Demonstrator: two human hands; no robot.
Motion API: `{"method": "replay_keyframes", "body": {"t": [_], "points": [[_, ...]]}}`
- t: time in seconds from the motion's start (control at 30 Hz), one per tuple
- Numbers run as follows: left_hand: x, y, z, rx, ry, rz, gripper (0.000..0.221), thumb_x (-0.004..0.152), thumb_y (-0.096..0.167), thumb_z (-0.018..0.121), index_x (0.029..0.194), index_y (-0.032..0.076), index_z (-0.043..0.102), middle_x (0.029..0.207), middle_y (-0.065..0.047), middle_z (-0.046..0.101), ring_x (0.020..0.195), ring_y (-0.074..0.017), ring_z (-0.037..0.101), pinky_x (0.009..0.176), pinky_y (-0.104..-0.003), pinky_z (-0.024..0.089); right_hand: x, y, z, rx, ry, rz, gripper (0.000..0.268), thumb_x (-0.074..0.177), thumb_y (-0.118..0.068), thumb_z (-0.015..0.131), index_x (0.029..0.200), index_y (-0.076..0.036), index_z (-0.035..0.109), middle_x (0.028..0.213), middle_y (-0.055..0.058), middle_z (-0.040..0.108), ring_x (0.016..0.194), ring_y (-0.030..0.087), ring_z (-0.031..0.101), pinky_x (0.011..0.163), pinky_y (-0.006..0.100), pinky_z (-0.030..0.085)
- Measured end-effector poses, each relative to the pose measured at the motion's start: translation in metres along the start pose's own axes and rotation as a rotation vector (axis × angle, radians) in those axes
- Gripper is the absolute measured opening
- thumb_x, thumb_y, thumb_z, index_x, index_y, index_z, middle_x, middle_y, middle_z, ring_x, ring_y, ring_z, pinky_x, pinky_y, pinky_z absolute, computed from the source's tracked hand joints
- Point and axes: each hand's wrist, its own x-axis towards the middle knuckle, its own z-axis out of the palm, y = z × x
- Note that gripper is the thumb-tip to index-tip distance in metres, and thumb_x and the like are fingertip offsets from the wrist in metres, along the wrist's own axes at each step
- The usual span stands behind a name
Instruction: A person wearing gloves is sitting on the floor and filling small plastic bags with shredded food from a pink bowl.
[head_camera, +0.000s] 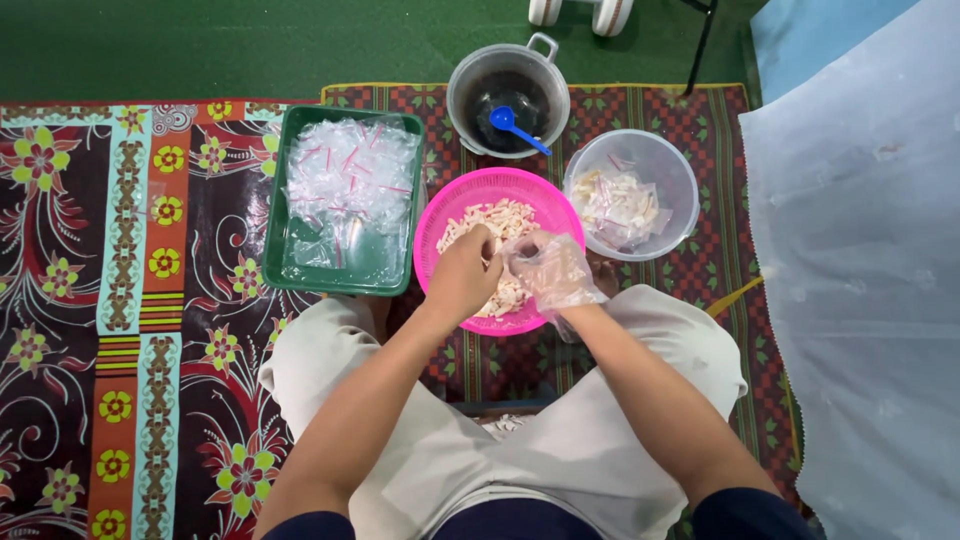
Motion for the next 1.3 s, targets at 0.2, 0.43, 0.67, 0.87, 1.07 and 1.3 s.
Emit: {"method": "replay_keyframes", "body": {"t": [0.2,0.43,0.67,0.87,1.07,1.3], "points": [[0.003,-0.016,0.002,0.19,0.097,0.398,0.009,0.093,0.004,0.058,0.093,0.01,0.064,0.09,-0.011,0.061,0.086,-0.0338,0.068,0.076,-0.041,0.056,0.006,0.009,0.001,-0.035,-0.035,0.038,0.028,0.071,-0.041,0.085,0.094,-0.025,0.08,0.089,0.001,0.078,0.095,0.021,0.075,0.083,0.036,0.059],[0.013,-0.048,0.007,0.621,-0.161,0.551,0.026,0.096,0.017,0.055,0.119,0.022,0.065,0.1,-0.01,0.065,0.092,-0.0338,0.069,0.079,-0.046,0.058,-0.001,-0.012,-0.025,-0.136,-0.062,0.002,0.028,0.078,-0.039,0.076,0.102,-0.025,0.08,0.097,0.005,0.08,0.102,0.026,0.073,0.089,0.039,0.059],[0.02,-0.059,0.017,0.599,-0.121,0.529,0.011,0.095,0.028,0.061,0.104,0.023,0.067,0.093,-0.003,0.065,0.092,-0.0288,0.069,0.077,-0.044,0.056,-0.009,-0.03,-0.03,-0.179,-0.055,-0.043,0.03,0.085,-0.044,0.072,0.107,-0.026,0.079,0.096,0.004,0.08,0.102,0.026,0.074,0.088,0.041,0.059],[0.014,-0.033,-0.013,0.243,0.006,0.378,0.009,0.096,0.025,0.07,0.101,0.019,0.073,0.092,-0.005,0.068,0.095,-0.0291,0.07,0.082,-0.041,0.057,-0.039,-0.106,-0.054,0.838,-0.117,0.358,0.039,0.087,-0.03,0.072,0.122,-0.014,0.071,0.102,0.006,0.067,0.094,0.014,0.057,0.08,0.029,0.063],[0.014,-0.03,-0.016,0.101,0.105,0.462,0.008,0.098,0.022,0.069,0.102,0.015,0.072,0.092,-0.007,0.067,0.093,-0.0312,0.07,0.082,-0.04,0.057,-0.017,-0.025,-0.026,-0.018,-0.104,-0.127,0.036,0.092,-0.026,0.074,0.126,-0.035,0.068,0.097,0.001,0.078,0.101,0.018,0.074,0.086,0.036,0.06],[0.02,-0.05,0.006,0.502,0.182,0.646,0.011,0.095,0.021,0.066,0.088,0.014,0.066,0.084,-0.008,0.059,0.082,-0.0312,0.064,0.072,-0.044,0.053,0.011,0.019,-0.013,0.051,-0.004,-0.198,0.046,0.086,-0.032,0.08,0.13,-0.031,0.067,0.116,0.004,0.075,0.106,0.023,0.072,0.088,0.036,0.06]]}}
